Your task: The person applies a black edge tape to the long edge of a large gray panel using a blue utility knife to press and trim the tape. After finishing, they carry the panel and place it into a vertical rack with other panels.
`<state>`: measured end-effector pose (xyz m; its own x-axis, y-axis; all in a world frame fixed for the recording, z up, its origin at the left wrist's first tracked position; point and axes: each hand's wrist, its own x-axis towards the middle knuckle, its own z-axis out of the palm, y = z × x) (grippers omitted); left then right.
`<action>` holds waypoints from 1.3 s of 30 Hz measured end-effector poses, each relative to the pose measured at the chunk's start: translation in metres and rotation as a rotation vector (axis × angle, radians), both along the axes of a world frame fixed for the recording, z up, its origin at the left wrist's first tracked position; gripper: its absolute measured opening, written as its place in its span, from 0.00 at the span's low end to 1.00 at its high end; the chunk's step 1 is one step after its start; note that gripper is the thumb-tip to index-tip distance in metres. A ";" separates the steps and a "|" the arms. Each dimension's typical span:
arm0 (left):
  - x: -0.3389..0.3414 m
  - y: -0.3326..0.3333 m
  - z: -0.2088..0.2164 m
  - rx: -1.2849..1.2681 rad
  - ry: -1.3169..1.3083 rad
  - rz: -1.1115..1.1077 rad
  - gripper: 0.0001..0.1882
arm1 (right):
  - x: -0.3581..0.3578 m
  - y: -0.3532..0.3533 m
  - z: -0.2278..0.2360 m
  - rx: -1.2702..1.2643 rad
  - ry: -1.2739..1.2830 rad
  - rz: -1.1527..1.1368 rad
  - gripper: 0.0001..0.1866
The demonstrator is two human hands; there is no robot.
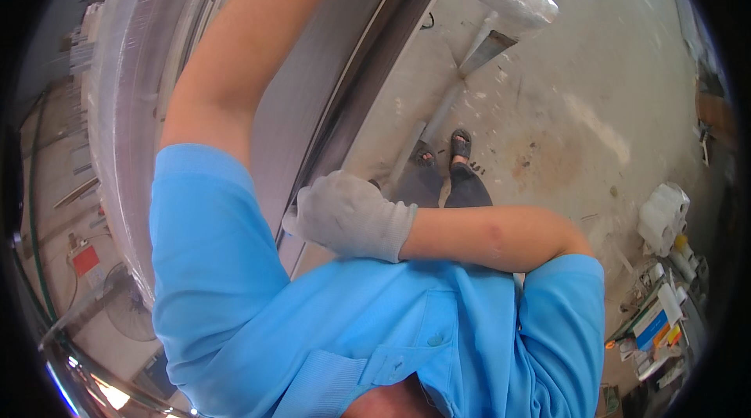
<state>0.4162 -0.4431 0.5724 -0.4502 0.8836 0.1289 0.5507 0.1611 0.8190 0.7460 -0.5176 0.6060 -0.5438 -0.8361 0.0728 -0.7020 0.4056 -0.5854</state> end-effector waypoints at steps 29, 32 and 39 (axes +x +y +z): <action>0.014 -0.023 0.004 0.028 0.250 0.171 0.10 | -0.006 -0.004 0.004 -0.018 -0.093 0.018 0.11; 0.007 -0.018 -0.009 0.121 0.428 0.183 0.13 | -0.005 -0.006 0.003 -0.057 -0.086 0.009 0.10; 0.002 -0.010 -0.033 0.310 0.387 0.206 0.12 | -0.025 0.001 0.007 -0.070 -0.029 0.048 0.09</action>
<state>0.4178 -0.4527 0.5399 -0.4785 0.6762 0.5602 0.8041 0.0810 0.5890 0.7212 -0.5164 0.6131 -0.5056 -0.8548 0.1167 -0.7021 0.3291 -0.6315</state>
